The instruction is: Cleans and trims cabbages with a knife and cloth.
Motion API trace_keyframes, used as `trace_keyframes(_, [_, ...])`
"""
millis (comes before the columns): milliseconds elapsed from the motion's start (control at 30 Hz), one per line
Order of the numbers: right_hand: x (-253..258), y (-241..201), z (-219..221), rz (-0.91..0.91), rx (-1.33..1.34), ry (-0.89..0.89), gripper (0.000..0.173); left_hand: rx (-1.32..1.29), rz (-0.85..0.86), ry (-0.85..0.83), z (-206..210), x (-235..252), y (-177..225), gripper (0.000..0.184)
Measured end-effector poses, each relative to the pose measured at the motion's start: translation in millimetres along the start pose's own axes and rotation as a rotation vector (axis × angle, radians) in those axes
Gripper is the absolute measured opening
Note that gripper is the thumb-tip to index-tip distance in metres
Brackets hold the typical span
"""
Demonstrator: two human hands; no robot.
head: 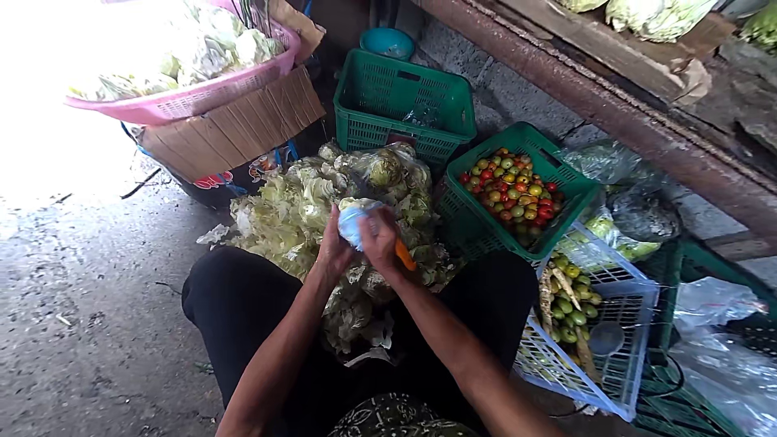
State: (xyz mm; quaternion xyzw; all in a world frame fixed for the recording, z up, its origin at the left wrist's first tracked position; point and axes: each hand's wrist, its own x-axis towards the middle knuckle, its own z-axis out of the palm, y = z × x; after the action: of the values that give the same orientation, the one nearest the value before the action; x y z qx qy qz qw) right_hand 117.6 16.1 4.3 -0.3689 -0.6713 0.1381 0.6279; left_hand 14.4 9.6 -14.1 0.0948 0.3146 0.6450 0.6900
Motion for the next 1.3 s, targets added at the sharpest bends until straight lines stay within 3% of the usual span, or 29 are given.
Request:
trace_keyframes(67, [17.8,-12.3,-9.2,0.393,0.178,0.185,0.035,-0.026,-0.014,0.095,3.5,2.1,11.0,0.061])
trace_keyframes(100, [20.7,-11.2,-11.7,0.423,0.162,0.216,0.04,-0.058,-0.012,0.115,4.2,2.0,14.0,0.064])
trace_keyframes(133, [14.7,-3.4,-10.8,0.323,0.105,0.169,0.043,-0.083,-0.003,0.121,5.7,0.9,15.4,0.065])
trace_keyframes(233, [-26.7,39.4,6.0,-0.25,-0.194,-0.211,0.038,-0.138,0.066,0.019,3.1,-2.2,7.5,0.052])
trace_keyframes(267, [-37.2,48.6,12.3,-0.327,-0.249,-0.279,0.035,-0.16,0.075,0.024,-0.1,-1.4,4.8,0.052])
trace_keyframes(333, [-39.3,50.0,17.8,-0.31,-0.188,-0.308,0.032,-0.188,0.086,0.039,-2.7,1.5,2.6,0.052])
trace_keyframes(400, [-31.3,33.7,12.1,-0.102,0.034,-0.266,0.029,-0.168,0.089,0.067,-2.7,0.3,0.7,0.052])
trace_keyframes(433, [-22.6,22.5,8.8,0.096,0.167,-0.194,0.027,-0.146,0.08,0.114,0.1,0.4,4.8,0.052])
trace_keyframes(500, [-0.5,10.3,0.2,0.515,0.28,0.002,0.036,-0.104,0.068,0.189,2.7,3.0,14.3,0.056])
trace_keyframes(533, [8.7,12.7,-5.3,0.609,0.298,0.034,0.045,-0.077,0.083,0.198,4.0,3.5,17.5,0.059])
trace_keyframes(600, [18.7,20.5,-7.9,0.565,0.273,-0.033,0.052,0.063,0.137,0.158,8.4,0.8,18.0,0.057])
trace_keyframes(700, [20.7,29.5,6.7,0.289,0.084,-0.266,0.037,0.31,0.164,0.056,8.1,-1.1,5.9,0.049])
trace_keyframes(733, [18.2,31.3,8.2,0.274,0.007,-0.279,0.036,0.333,0.147,0.058,6.3,-2.3,3.8,0.048])
trace_keyframes(767, [15.7,30.6,9.4,0.308,-0.031,-0.229,0.035,0.346,0.133,0.061,5.7,-3.5,2.0,0.048])
trace_keyframes(833, [15.0,24.8,6.9,0.543,0.013,-0.169,0.041,0.341,0.118,0.067,5.4,-4.6,-1.3,0.049])
trace_keyframes(900, [20.4,26.4,2.3,0.805,0.133,-0.162,0.059,0.318,0.114,0.068,6.0,-3.7,-3.0,0.05])
trace_keyframes(933, [21.8,23.4,0.2,0.832,0.159,-0.131,0.066,0.299,0.11,0.064,6.2,-3.3,-3.1,0.049])
trace_keyframes(967, [21.3,16.9,-1.6,0.745,0.142,-0.097,0.065,0.277,0.113,0.057,7.3,-3.8,-2.5,0.049])
trace_keyframes(1033, [20.8,6.5,-5.7,0.304,0.032,-0.154,0.045,0.212,0.146,0.044,11.8,-4.4,1.5,0.057])
trace_keyframes(1100, [16.1,6.8,-1.2,-0.114,-0.305,-0.343,0.031,0.207,0.186,0.058,13.8,-7.7,1.6,0.057])
trace_keyframes(1133, [12.7,6.4,3.8,-0.208,-0.455,-0.386,0.03,0.219,0.195,0.056,12.1,-8.9,-1.2,0.056])
trace_keyframes(1233, [18.9,1.1,10.3,-0.182,-0.523,-0.472,0.029,0.229,0.201,0.067,6.9,-7.1,-13.1,0.05])
trace_keyframes(1300, [32.1,-6.6,3.4,0.081,-0.225,-0.503,0.031,0.24,0.211,0.067,2.0,-4.0,-12.8,0.052])
